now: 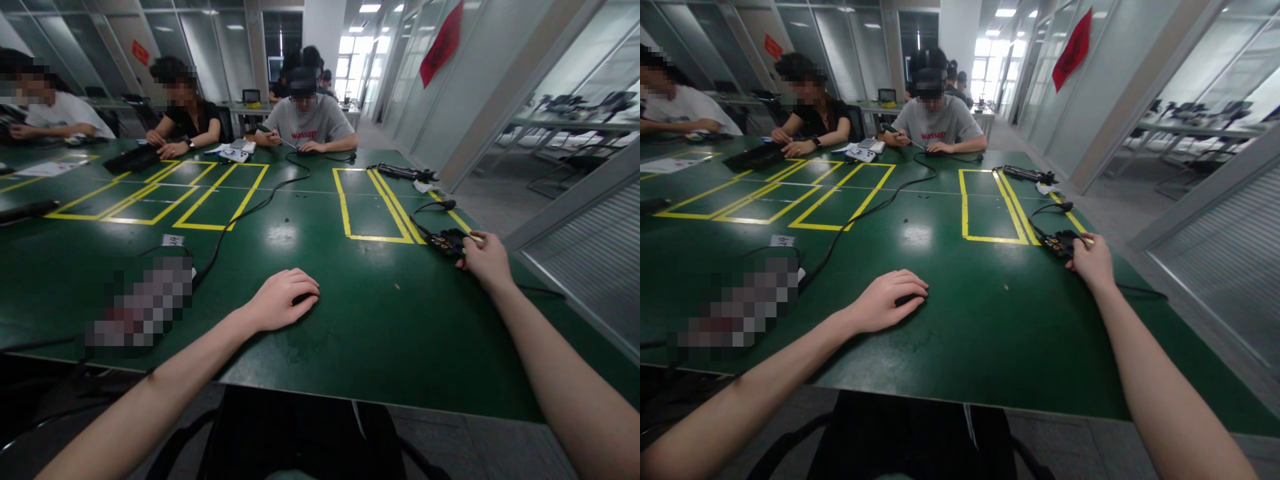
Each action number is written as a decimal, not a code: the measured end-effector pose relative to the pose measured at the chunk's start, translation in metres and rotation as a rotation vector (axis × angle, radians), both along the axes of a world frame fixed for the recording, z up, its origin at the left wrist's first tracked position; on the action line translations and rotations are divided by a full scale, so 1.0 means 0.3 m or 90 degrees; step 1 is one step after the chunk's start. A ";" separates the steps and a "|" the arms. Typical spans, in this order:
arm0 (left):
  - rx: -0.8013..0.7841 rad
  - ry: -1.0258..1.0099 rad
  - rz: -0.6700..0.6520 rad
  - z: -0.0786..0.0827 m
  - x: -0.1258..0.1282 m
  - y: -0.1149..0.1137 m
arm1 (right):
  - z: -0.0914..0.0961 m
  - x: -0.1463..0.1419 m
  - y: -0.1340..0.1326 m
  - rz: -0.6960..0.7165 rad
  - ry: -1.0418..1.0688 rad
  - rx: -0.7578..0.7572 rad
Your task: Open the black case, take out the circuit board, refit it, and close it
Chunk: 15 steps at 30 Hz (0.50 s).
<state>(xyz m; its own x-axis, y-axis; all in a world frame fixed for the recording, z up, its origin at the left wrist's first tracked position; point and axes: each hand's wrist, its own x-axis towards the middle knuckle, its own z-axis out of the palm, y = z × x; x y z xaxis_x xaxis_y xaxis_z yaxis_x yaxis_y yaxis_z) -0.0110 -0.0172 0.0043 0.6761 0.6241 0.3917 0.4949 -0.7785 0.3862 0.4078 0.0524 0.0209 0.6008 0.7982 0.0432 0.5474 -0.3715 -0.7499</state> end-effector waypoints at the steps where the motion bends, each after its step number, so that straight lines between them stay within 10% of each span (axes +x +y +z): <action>1: 0.000 0.001 0.000 0.000 0.000 0.000 | 0.000 0.001 0.001 0.003 0.003 0.001; 15: -0.016 -0.002 -0.002 -0.006 -0.001 0.002 | -0.072 0.074 0.040 0.040 -0.233 0.220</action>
<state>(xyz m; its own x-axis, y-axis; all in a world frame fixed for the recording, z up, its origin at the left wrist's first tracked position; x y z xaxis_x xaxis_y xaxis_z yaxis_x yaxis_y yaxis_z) -0.0112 -0.0165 0.0025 0.6763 0.6321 0.3782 0.4913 -0.7696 0.4078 0.4301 0.0644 -0.0006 0.4478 0.7346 0.5097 0.8105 -0.0928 -0.5783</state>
